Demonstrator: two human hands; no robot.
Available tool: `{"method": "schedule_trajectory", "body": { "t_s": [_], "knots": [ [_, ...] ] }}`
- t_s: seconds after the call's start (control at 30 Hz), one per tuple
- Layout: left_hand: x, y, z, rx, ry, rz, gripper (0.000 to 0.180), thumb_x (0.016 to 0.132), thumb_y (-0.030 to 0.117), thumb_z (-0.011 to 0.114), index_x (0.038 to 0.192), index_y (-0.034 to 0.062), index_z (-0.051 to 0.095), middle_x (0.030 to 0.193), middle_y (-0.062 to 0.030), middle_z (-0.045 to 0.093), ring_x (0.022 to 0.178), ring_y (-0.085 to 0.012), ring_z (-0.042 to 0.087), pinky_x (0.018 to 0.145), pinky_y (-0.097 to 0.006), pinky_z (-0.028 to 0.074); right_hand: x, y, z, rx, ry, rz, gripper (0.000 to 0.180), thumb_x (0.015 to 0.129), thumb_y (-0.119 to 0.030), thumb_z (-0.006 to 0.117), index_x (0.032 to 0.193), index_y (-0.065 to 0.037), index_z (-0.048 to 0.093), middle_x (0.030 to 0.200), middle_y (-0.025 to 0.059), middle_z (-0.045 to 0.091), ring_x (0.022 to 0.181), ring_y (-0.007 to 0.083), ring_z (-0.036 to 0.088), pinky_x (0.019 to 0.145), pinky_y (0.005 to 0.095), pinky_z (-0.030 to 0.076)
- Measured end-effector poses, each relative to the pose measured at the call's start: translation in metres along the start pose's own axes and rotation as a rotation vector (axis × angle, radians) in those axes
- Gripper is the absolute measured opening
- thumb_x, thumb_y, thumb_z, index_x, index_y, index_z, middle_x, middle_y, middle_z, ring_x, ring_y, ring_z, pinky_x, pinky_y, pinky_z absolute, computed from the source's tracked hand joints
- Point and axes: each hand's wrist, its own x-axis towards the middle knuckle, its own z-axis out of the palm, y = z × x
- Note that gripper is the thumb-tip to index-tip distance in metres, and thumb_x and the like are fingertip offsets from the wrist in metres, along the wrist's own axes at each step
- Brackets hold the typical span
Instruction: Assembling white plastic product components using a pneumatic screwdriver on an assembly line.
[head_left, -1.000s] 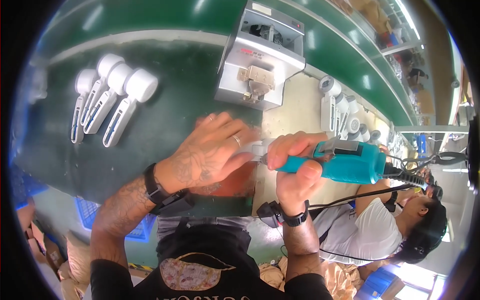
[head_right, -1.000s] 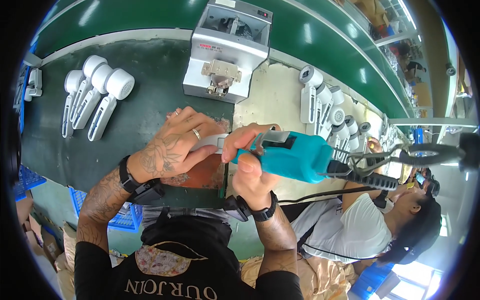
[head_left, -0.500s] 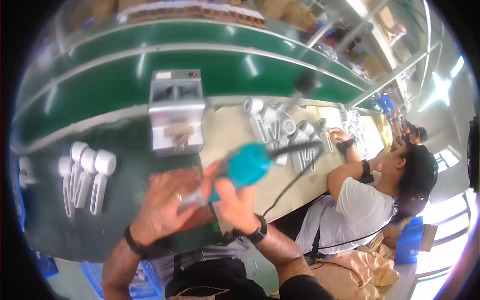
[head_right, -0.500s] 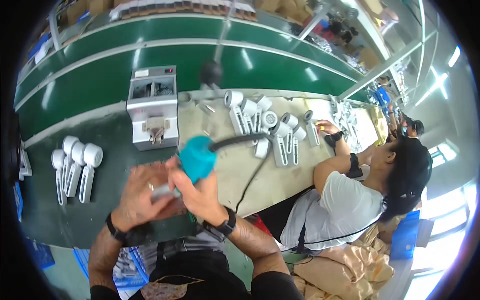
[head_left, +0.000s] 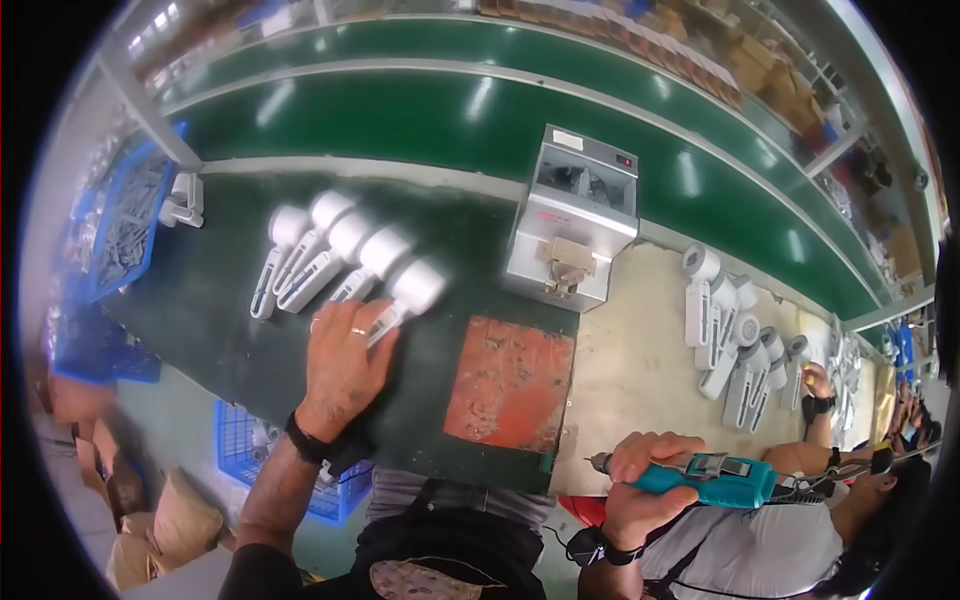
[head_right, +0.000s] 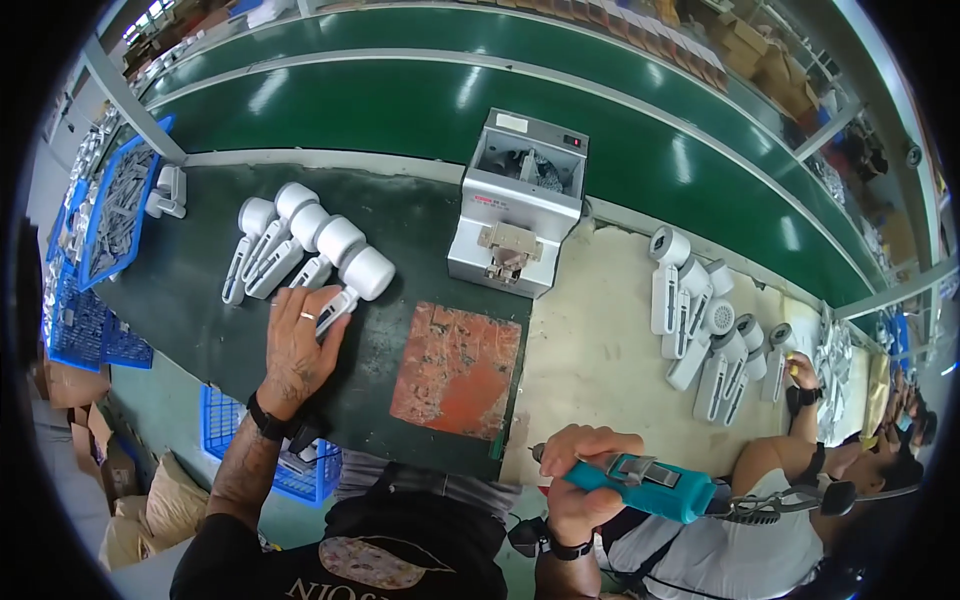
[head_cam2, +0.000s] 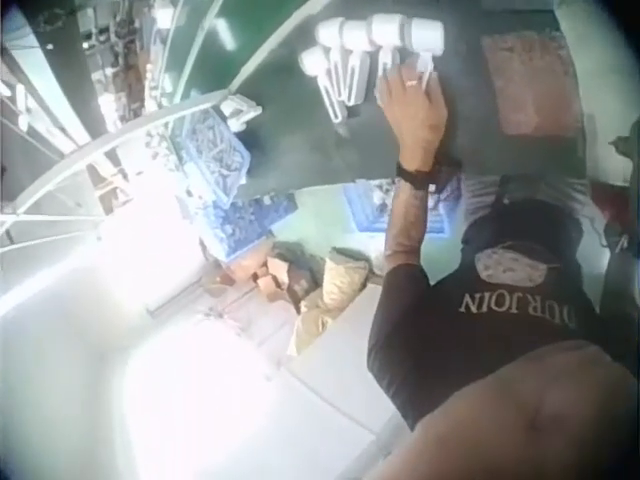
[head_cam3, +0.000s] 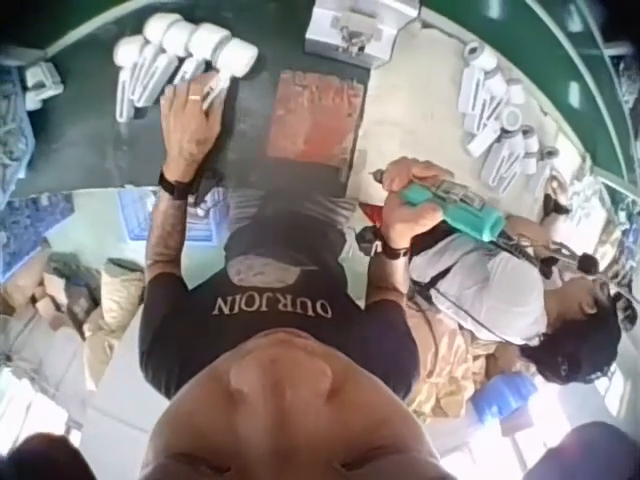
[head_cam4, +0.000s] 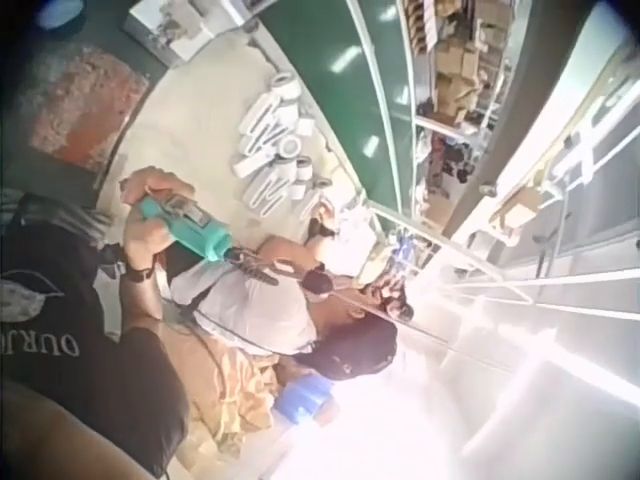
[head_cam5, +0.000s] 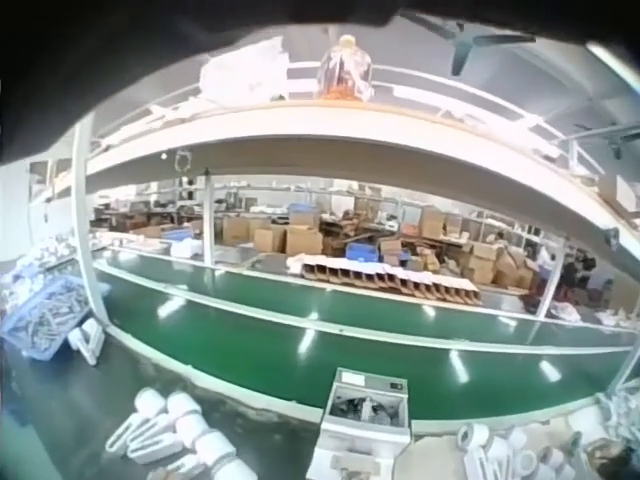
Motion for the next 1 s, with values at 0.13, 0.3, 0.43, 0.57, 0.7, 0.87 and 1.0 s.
{"method": "schedule_trajectory", "body": {
  "t_s": [0.13,0.3,0.43,0.57,0.7,0.87,1.0],
  "knots": [
    [0.023,0.001,-0.013,0.159,0.015,-0.031,0.070,0.079,0.035,0.080,0.138,0.0092,0.051,0.141,-0.0178,0.046,0.133,-0.0423,0.040,0.108,-0.058,0.032,0.002,0.007,0.006,-0.012,-0.061,0.028,0.069,0.087,-0.074,0.056,0.096,-0.007,0.046,0.061,0.0016,0.044,0.048,0.0125,0.041,0.047,0.0274,0.036],
    [0.046,-0.029,0.007,0.261,-0.077,-0.039,0.086,0.079,0.059,0.074,0.148,0.0182,0.044,0.156,-0.0156,0.030,0.146,-0.0456,0.022,0.116,-0.067,0.016,-0.001,0.010,-0.002,0.063,-0.135,0.007,0.067,0.089,-0.067,0.061,0.100,-0.002,0.046,0.061,0.0067,0.051,0.049,0.0177,0.051,0.047,0.0308,0.043],
    [0.060,-0.043,0.019,0.270,0.037,-0.126,0.077,0.082,0.056,0.073,0.143,0.0145,0.050,0.152,-0.0159,0.037,0.144,-0.0432,0.027,0.112,-0.066,0.024,-0.003,0.001,-0.014,0.016,-0.103,0.001,0.069,0.088,-0.067,0.062,0.101,-0.001,0.047,0.064,0.0074,0.052,0.050,0.0183,0.051,0.048,0.0310,0.043],
    [0.060,-0.078,0.028,0.415,0.116,-0.088,0.073,0.085,0.049,0.073,0.142,0.0115,0.049,0.148,-0.0184,0.044,0.141,-0.0408,0.034,0.113,-0.059,0.026,-0.003,-0.002,-0.022,-0.049,-0.038,0.032,0.068,0.088,-0.069,0.061,0.098,-0.003,0.047,0.063,0.0064,0.050,0.051,0.0171,0.048,0.047,0.0300,0.040],
    [0.070,-0.028,0.004,0.112,0.190,-0.057,0.059,0.087,0.029,0.075,0.136,0.0031,0.053,0.139,-0.0201,0.052,0.130,-0.0379,0.048,0.108,-0.045,0.039,-0.003,-0.007,-0.037,-0.049,-0.028,0.069,0.068,0.086,-0.066,0.066,0.101,-0.002,0.049,0.066,0.0082,0.053,0.055,0.0184,0.051,0.049,0.0319,0.041],
    [0.108,0.160,0.028,-0.661,-0.126,0.278,0.019,0.088,0.017,0.072,0.097,0.0018,0.065,0.083,-0.0119,0.067,0.077,-0.0259,0.068,0.071,-0.035,0.054,-0.006,-0.015,-0.060,-0.017,-0.015,0.047,0.069,0.084,-0.063,0.070,0.105,0.000,0.050,0.069,0.0092,0.055,0.058,0.0191,0.054,0.052,0.0329,0.044],
    [0.151,0.251,0.126,-0.755,-0.217,0.304,0.034,0.090,0.035,0.070,0.091,0.0016,0.062,0.075,-0.0176,0.063,0.074,-0.0329,0.066,0.066,-0.043,0.050,-0.011,-0.016,-0.050,0.039,-0.023,0.101,0.070,0.082,-0.060,0.074,0.107,0.003,0.055,0.077,0.0103,0.063,0.067,0.0165,0.061,0.060,0.0287,0.048]
  ]
}}
